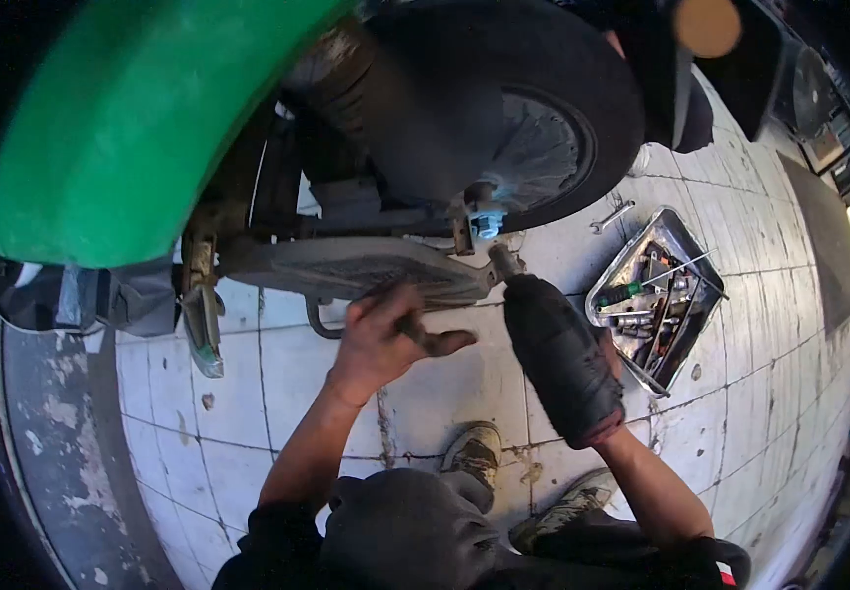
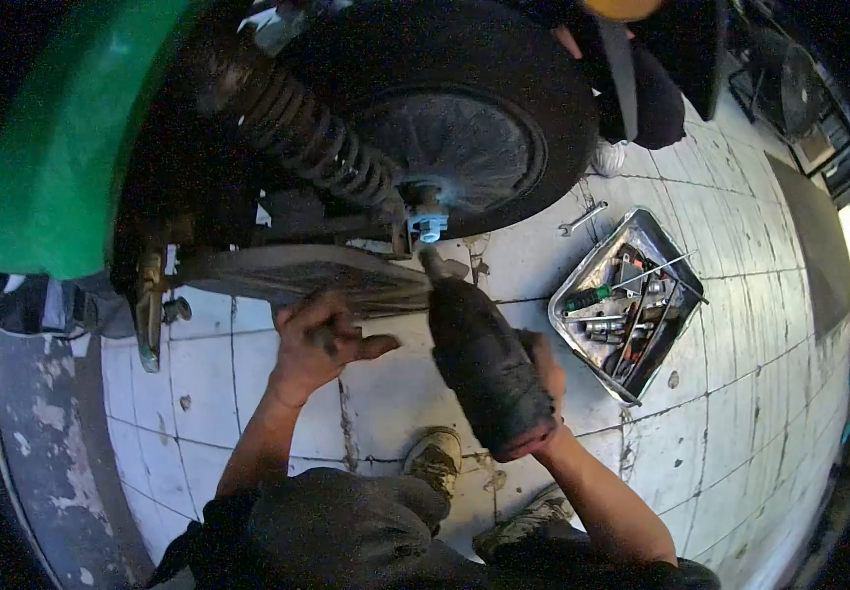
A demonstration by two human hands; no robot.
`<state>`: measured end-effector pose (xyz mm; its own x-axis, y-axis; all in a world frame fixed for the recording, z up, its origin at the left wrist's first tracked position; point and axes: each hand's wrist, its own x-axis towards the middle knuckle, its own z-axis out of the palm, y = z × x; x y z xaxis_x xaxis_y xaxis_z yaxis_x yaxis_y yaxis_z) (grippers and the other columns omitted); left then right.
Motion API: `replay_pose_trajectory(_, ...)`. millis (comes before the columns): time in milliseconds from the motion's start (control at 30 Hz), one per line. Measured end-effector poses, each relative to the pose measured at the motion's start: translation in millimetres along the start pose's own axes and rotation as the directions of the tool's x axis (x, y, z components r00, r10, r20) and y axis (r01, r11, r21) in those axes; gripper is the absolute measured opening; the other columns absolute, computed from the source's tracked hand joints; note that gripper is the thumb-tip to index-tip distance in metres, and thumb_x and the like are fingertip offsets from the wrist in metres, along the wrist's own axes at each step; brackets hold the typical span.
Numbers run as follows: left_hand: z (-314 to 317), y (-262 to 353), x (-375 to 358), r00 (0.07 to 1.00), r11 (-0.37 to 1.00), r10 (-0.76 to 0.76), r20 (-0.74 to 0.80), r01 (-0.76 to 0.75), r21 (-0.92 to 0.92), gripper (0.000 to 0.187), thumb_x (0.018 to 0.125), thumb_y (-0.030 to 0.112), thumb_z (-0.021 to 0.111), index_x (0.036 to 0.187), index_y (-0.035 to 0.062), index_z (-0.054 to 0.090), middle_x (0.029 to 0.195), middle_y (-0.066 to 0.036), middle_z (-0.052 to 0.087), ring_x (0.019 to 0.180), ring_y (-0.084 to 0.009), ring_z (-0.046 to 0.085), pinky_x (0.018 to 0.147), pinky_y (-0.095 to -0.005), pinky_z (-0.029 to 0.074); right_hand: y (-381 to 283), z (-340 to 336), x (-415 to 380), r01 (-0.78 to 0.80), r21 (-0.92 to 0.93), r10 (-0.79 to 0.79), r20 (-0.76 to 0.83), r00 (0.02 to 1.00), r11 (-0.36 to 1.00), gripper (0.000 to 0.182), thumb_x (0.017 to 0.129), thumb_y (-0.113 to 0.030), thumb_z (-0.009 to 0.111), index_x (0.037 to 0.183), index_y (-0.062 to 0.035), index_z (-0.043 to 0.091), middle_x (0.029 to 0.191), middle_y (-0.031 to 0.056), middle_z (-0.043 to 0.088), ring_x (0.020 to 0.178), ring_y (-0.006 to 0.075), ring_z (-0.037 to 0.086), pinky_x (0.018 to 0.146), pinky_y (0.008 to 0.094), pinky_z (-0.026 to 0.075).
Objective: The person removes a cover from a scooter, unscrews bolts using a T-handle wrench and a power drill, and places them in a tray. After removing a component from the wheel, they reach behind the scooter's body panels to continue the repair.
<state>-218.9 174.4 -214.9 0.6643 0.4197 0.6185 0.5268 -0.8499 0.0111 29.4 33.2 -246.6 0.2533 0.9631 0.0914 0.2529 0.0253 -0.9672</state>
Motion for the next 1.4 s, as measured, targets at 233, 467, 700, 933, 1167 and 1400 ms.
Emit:
replay_pose_trajectory(233,-64.7,-3.3,12.7,0.801,0.650,-0.530,0.280,0.595,-0.472,0.038,0.087,0.039,0.070,0.081,0.0038,0.059,0.058,-0.007,0.056,0.052,-0.0177,0.059,0.053,-0.0296,0.046,-41.8,36.3,34.5,0.367,-0.279,-0.406,-0.097,0.909,0.887,0.042,0.073,-0.024,0.071,0.105,-0.0008,0.056,0.083,0.0154,0.061,0.072,0.0383,0.060,0.066,0.0417,0.048)
replay_pose_trajectory(467,-93.7,11.7,74.4,0.791,0.751,-0.533,0.300,0.606,-0.263,0.029,0.095,0.026,0.062,0.090,-0.0010,0.069,0.069,-0.012,0.066,0.056,-0.0197,0.064,0.055,-0.0317,0.049,-28.6,63.1,42.2,0.322,-0.511,-0.401,-0.050,0.915,0.797,0.036,0.072,-0.017,0.067,0.101,-0.0020,0.052,0.096,0.0172,0.056,0.081,0.0381,0.059,0.070,0.0447,0.043)
replay_pose_trajectory(700,-88.9,25.1,197.6,0.927,0.990,-0.087,0.365,0.040,0.136,0.023,0.082,0.020,0.072,0.094,0.0018,0.069,0.097,-0.018,0.067,0.095,-0.0362,0.062,0.084,-0.0440,0.049,-27.6,92.7,33.8,0.094,-0.173,-0.130,-0.209,0.969,0.980,0.059,0.063,-0.029,0.079,0.106,-0.0032,0.050,0.099,0.0166,0.056,0.084,0.0406,0.058,0.070,0.0482,0.043)
replay_pose_trajectory(933,-44.3,-9.5,256.6,0.694,0.912,-0.139,0.707,-0.189,0.365,0.048,0.073,0.028,0.079,0.106,-0.0021,0.062,0.113,-0.024,0.060,0.109,-0.0416,0.055,0.096,-0.0457,0.046,-35.1,95.7,33.3,0.110,-0.308,-0.171,-0.177,0.969,0.945,0.057,0.064,-0.018,0.077,0.112,-0.0033,0.050,0.106,0.0213,0.054,0.094,0.0399,0.058,0.081,0.0457,0.043)
replay_pose_trajectory(1167,-48.5,-22.1,276.3,0.645,0.927,-0.163,0.747,-0.159,0.339,0.037,0.075,0.032,0.077,0.101,0.0066,0.071,0.108,-0.024,0.062,0.109,-0.0416,0.056,0.096,-0.0458,0.046,-30.5,103.9,30.5,0.098,-0.162,-0.135,-0.237,0.962,0.982,0.048,0.070,-0.011,0.070,0.115,-0.0048,0.052,0.107,0.0210,0.054,0.094,0.0395,0.059,0.083,0.0476,0.045)
replay_pose_trajectory(1400,-37.0,3.0,287.7,0.526,0.911,-0.212,0.824,-0.199,0.362,0.041,0.074,0.026,0.078,0.100,-0.0036,0.066,0.114,-0.025,0.061,0.114,-0.0403,0.054,0.098,-0.0429,0.046,-30.0,100.6,31.8,0.084,-0.144,-0.112,-0.201,0.973,0.986,0.046,0.072,-0.010,0.067,0.115,-0.0040,0.052,0.107,0.0203,0.055,0.091,0.0406,0.059,0.081,0.0503,0.047)
